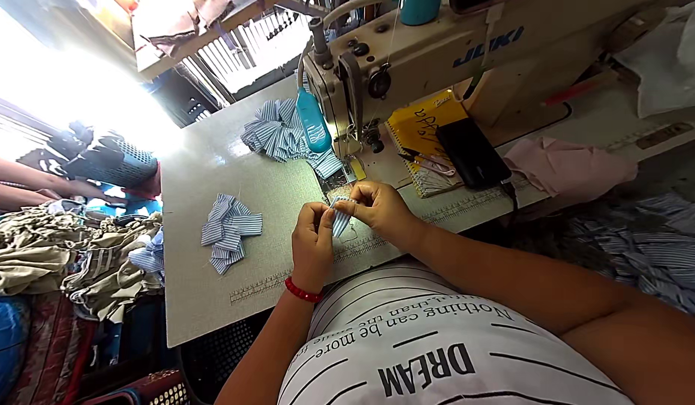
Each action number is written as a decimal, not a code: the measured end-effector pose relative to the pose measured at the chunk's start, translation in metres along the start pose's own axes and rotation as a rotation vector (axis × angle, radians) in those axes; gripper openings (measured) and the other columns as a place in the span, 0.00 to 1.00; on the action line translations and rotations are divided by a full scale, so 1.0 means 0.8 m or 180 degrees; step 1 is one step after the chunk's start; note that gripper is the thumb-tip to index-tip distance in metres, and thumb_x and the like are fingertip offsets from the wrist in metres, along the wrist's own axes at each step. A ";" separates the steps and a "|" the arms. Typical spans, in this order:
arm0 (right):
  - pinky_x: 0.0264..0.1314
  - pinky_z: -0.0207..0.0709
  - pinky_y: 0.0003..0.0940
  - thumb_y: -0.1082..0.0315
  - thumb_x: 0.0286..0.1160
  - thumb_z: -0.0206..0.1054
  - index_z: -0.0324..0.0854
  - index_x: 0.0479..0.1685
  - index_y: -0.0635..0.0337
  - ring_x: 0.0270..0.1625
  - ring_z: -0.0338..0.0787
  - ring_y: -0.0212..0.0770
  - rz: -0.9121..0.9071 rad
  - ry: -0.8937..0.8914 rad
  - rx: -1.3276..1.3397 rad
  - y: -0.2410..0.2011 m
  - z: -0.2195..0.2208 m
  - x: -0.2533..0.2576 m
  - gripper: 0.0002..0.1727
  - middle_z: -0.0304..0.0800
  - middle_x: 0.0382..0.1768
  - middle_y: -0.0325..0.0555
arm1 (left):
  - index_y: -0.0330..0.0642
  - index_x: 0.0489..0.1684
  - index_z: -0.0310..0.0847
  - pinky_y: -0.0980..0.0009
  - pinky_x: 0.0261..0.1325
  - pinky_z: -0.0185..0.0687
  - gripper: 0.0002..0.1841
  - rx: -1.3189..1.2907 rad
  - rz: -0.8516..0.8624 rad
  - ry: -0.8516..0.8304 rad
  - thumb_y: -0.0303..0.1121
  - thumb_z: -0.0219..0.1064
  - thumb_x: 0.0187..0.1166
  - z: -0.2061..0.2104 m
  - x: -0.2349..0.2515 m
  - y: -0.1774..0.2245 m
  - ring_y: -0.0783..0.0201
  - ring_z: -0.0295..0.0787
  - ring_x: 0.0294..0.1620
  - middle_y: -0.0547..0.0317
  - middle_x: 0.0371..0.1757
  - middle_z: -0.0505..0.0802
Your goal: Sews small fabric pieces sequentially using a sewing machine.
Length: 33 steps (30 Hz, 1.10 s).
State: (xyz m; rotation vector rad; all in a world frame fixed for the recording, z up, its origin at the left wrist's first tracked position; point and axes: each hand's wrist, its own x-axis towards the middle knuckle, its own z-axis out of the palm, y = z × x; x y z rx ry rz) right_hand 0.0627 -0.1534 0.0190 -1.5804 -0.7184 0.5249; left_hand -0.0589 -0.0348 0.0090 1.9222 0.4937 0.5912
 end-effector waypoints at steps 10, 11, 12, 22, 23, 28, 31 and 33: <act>0.35 0.88 0.26 0.69 0.81 0.70 0.85 0.43 0.61 0.30 0.89 0.31 0.0177 -0.0103 0.0291 -0.010 -0.007 -0.001 0.05 0.89 0.35 0.44 | 0.40 0.55 0.80 0.78 0.41 0.84 0.08 -0.0399 -0.0195 -0.0075 0.31 0.63 0.86 0.001 0.008 0.007 0.76 0.86 0.36 0.64 0.39 0.88; 0.35 0.87 0.26 0.69 0.81 0.69 0.84 0.43 0.61 0.30 0.88 0.31 0.0092 -0.0018 0.0235 -0.009 -0.006 -0.002 0.05 0.88 0.34 0.44 | 0.41 0.59 0.77 0.74 0.41 0.87 0.10 -0.0733 -0.0644 -0.0098 0.34 0.60 0.88 0.003 0.006 0.015 0.73 0.88 0.36 0.62 0.40 0.88; 0.35 0.87 0.26 0.68 0.82 0.69 0.84 0.44 0.61 0.30 0.88 0.31 0.0028 0.0063 0.0174 -0.008 -0.005 -0.003 0.05 0.88 0.35 0.44 | 0.41 0.63 0.74 0.69 0.43 0.91 0.13 -0.1033 -0.1039 -0.0190 0.37 0.59 0.89 0.003 0.005 0.022 0.68 0.91 0.38 0.59 0.42 0.89; 0.27 0.76 0.21 0.70 0.81 0.69 0.81 0.58 0.60 0.23 0.80 0.29 -0.0220 0.0404 -0.0052 0.018 0.001 -0.007 0.11 0.83 0.26 0.40 | 0.37 0.51 0.82 0.75 0.40 0.91 0.05 -0.0746 -0.0591 0.0320 0.25 0.65 0.84 0.023 0.007 0.000 0.74 0.91 0.32 0.62 0.36 0.91; 0.25 0.74 0.22 0.70 0.81 0.69 0.80 0.59 0.59 0.22 0.78 0.29 -0.0232 0.0409 -0.0194 0.021 0.000 -0.005 0.12 0.81 0.24 0.40 | 0.37 0.53 0.82 0.76 0.39 0.90 0.06 -0.0536 -0.0499 0.0316 0.26 0.64 0.85 0.023 0.010 -0.004 0.75 0.90 0.31 0.62 0.36 0.91; 0.37 0.81 0.40 0.69 0.81 0.68 0.79 0.64 0.61 0.30 0.85 0.40 -0.0124 0.0372 -0.1072 0.034 -0.006 0.026 0.16 0.87 0.29 0.44 | 0.38 0.65 0.77 0.70 0.28 0.75 0.13 0.0966 -0.0044 0.0080 0.32 0.58 0.90 0.026 0.037 -0.020 0.68 0.75 0.21 0.59 0.24 0.81; 0.48 0.84 0.54 0.67 0.82 0.67 0.79 0.63 0.63 0.40 0.91 0.52 0.0033 0.0239 -0.1668 0.031 -0.008 0.052 0.16 0.89 0.34 0.52 | 0.36 0.67 0.75 0.51 0.37 0.85 0.14 0.1866 0.0169 -0.0225 0.33 0.55 0.91 0.028 0.061 -0.022 0.50 0.87 0.31 0.48 0.31 0.88; 0.52 0.83 0.58 0.65 0.82 0.67 0.81 0.60 0.64 0.43 0.92 0.58 -0.0007 0.0165 -0.2116 0.033 -0.008 0.063 0.15 0.90 0.35 0.55 | 0.35 0.64 0.76 0.45 0.42 0.86 0.13 0.2305 0.0246 -0.0387 0.32 0.54 0.91 0.031 0.074 -0.021 0.42 0.92 0.38 0.42 0.36 0.91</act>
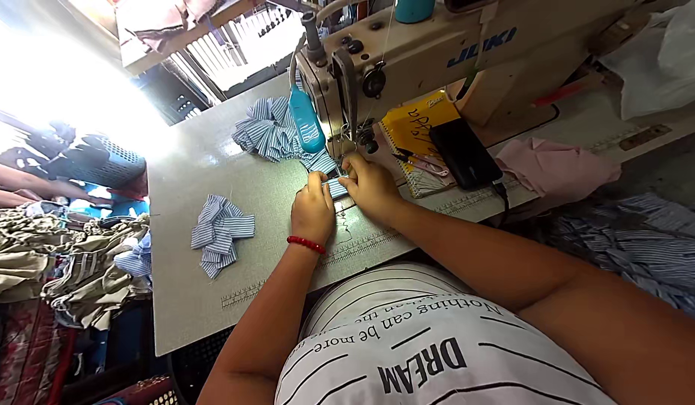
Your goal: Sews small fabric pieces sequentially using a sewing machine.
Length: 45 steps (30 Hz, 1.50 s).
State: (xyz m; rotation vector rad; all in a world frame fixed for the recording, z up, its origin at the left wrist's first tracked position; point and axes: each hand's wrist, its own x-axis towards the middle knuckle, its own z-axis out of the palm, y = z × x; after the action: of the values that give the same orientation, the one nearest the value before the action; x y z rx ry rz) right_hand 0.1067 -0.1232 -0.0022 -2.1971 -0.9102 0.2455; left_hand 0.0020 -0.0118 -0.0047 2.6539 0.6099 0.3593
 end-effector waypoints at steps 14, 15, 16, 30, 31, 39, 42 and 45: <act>0.59 0.81 0.56 0.71 0.78 0.66 0.89 0.47 0.63 0.53 0.89 0.59 -0.0177 0.0242 -0.0107 0.017 0.006 0.004 0.08 0.90 0.45 0.59 | 0.37 0.58 0.91 0.52 0.73 0.79 0.16 0.0078 0.1452 0.0055 0.18 0.59 0.80 0.012 0.006 -0.030 0.46 0.89 0.65 0.45 0.59 0.94; 0.63 0.80 0.54 0.72 0.78 0.67 0.91 0.49 0.62 0.58 0.88 0.59 -0.0239 0.0266 -0.0036 0.018 0.002 -0.003 0.09 0.90 0.50 0.59 | 0.37 0.59 0.91 0.52 0.73 0.79 0.17 0.0096 0.1462 0.0031 0.18 0.59 0.80 0.012 0.007 -0.031 0.45 0.89 0.65 0.45 0.60 0.94; 0.65 0.80 0.53 0.72 0.77 0.68 0.92 0.50 0.60 0.61 0.87 0.58 -0.0337 0.0245 0.0007 0.020 -0.001 -0.010 0.10 0.89 0.53 0.58 | 0.38 0.60 0.91 0.51 0.72 0.79 0.17 0.0125 0.1467 0.0005 0.19 0.59 0.81 0.012 0.008 -0.031 0.45 0.89 0.65 0.46 0.61 0.94; 0.83 0.57 0.67 0.58 0.84 0.57 0.90 0.68 0.44 0.84 0.69 0.62 -0.0720 0.0058 -0.0971 0.032 -0.001 -0.038 0.21 0.85 0.72 0.51 | 0.50 0.67 0.89 0.44 0.73 0.70 0.21 0.0416 0.1298 -0.0090 0.23 0.56 0.83 0.009 0.020 -0.038 0.51 0.86 0.69 0.57 0.68 0.92; 0.83 0.57 0.67 0.58 0.84 0.57 0.89 0.68 0.44 0.84 0.68 0.62 -0.0711 0.0052 -0.0960 0.032 -0.001 -0.037 0.21 0.84 0.72 0.51 | 0.50 0.67 0.89 0.44 0.74 0.70 0.21 0.0407 0.1303 -0.0094 0.23 0.56 0.83 0.009 0.021 -0.038 0.51 0.86 0.69 0.57 0.68 0.92; 0.82 0.59 0.67 0.59 0.83 0.60 0.92 0.62 0.46 0.83 0.71 0.62 -0.0881 0.0171 -0.0943 0.036 0.001 -0.039 0.18 0.87 0.68 0.50 | 0.53 0.69 0.88 0.37 0.81 0.60 0.23 0.0456 0.1384 -0.0212 0.23 0.55 0.82 0.003 0.024 -0.046 0.51 0.86 0.70 0.57 0.68 0.92; 0.81 0.59 0.68 0.59 0.83 0.59 0.92 0.63 0.45 0.83 0.70 0.62 -0.0884 0.0170 -0.0990 0.036 0.002 -0.039 0.18 0.87 0.68 0.50 | 0.52 0.68 0.89 0.33 0.82 0.57 0.23 0.0424 0.1401 -0.0203 0.22 0.55 0.82 0.002 0.027 -0.048 0.50 0.86 0.70 0.57 0.68 0.92; 0.83 0.56 0.69 0.57 0.84 0.57 0.90 0.66 0.42 0.84 0.69 0.62 -0.0794 0.0109 -0.1091 0.033 0.001 -0.038 0.20 0.86 0.70 0.51 | 0.50 0.69 0.89 0.31 0.84 0.53 0.23 0.0374 0.1383 -0.0192 0.22 0.55 0.82 0.003 0.030 -0.049 0.49 0.86 0.71 0.56 0.69 0.91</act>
State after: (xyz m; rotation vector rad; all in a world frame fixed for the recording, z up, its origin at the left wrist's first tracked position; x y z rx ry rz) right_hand 0.0983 -0.1554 -0.0240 -2.3536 -1.2709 -0.0737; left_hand 0.0097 0.0311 -0.0200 2.8876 0.0285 0.3700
